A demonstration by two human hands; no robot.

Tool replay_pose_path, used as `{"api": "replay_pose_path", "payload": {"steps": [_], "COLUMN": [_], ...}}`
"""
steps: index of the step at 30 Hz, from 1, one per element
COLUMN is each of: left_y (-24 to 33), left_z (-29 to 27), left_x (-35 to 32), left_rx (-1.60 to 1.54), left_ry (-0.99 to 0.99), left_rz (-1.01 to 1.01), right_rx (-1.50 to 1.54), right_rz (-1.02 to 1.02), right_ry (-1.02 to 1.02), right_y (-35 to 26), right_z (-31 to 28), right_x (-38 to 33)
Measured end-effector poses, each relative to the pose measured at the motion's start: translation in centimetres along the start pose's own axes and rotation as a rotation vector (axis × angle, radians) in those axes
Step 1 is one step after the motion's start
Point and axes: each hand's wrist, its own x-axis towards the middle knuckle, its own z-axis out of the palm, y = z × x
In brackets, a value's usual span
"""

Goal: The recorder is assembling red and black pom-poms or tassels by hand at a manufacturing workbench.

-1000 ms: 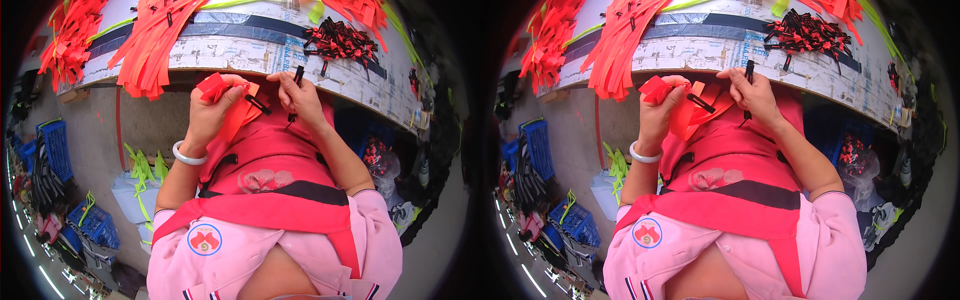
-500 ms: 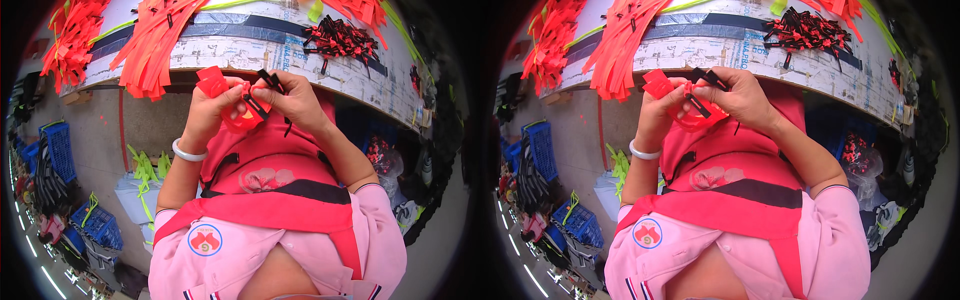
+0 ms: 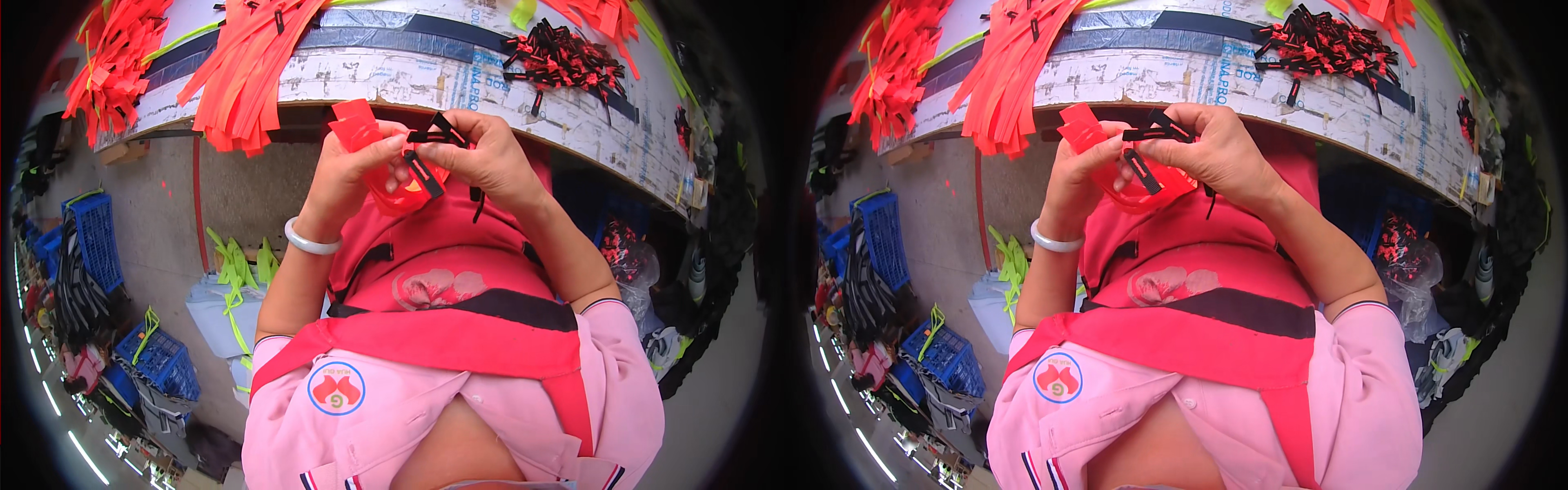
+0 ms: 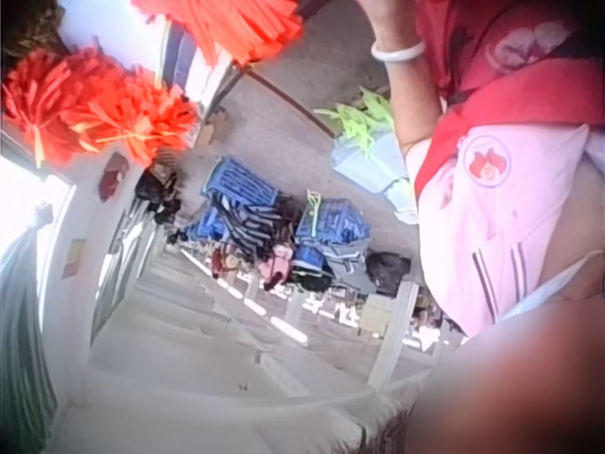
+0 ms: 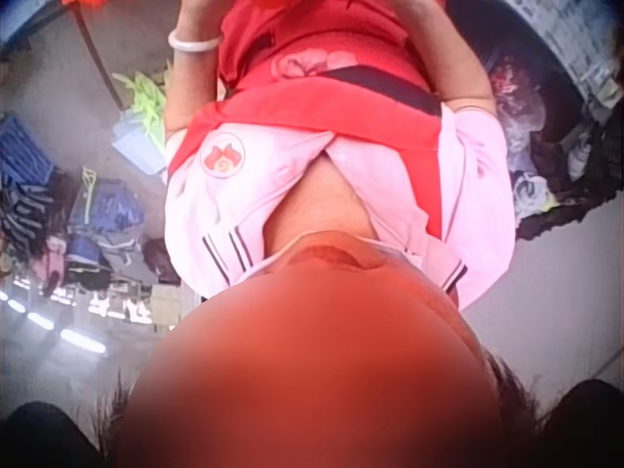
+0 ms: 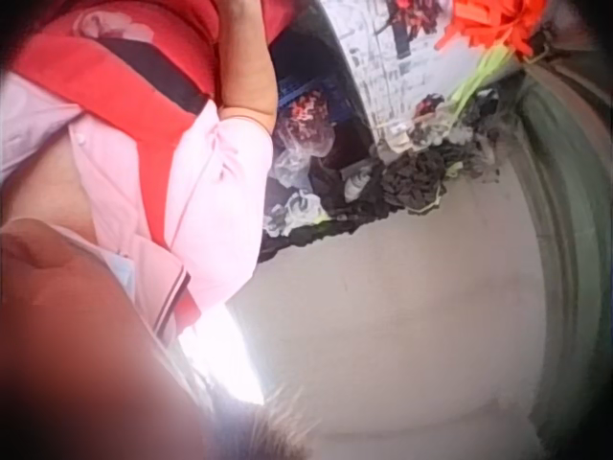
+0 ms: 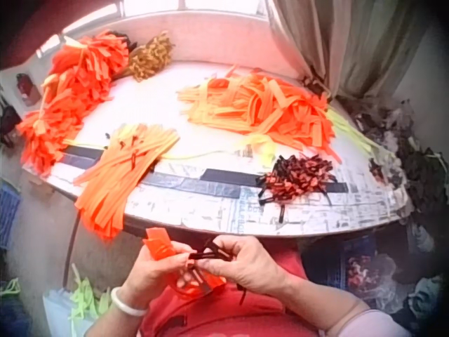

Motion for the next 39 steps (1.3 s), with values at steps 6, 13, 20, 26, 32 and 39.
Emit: {"api": "replay_pose_path", "payload": {"steps": [6, 13, 20, 26, 32, 39], "left_y": [0.6, -0.1, -0.6, -0.8, -0.7, -1.5], "left_z": [0.2, 0.2, -0.4, -0.9, -1.8, -0.9], "left_x": [-0.1, 0.0, 0.1, 0.1, 0.3, 0.3], "left_rx": [0.060, 0.048, 0.055, -0.019, 0.017, -0.084], "left_ry": [-0.008, 0.014, -0.086, -0.079, -0.136, -0.056], "left_rz": [-0.011, 0.013, -0.027, -0.041, -0.102, -0.057], "right_rx": [0.138, 0.097, 0.220, 0.094, 0.070, 0.014], "right_rz": [0.078, 0.106, 0.100, 0.115, 0.045, -0.025], "right_ry": [-0.028, -0.058, -0.032, -0.076, -0.010, 0.033], "right_y": [-0.1, 0.3, 1.0, 1.2, 1.7, 2.0], "right_z": [-0.1, -0.3, -0.5, -0.6, 0.1, 0.2], "right_x": [0.0, 0.4, 0.9, 0.4, 0.5, 0.4]}}
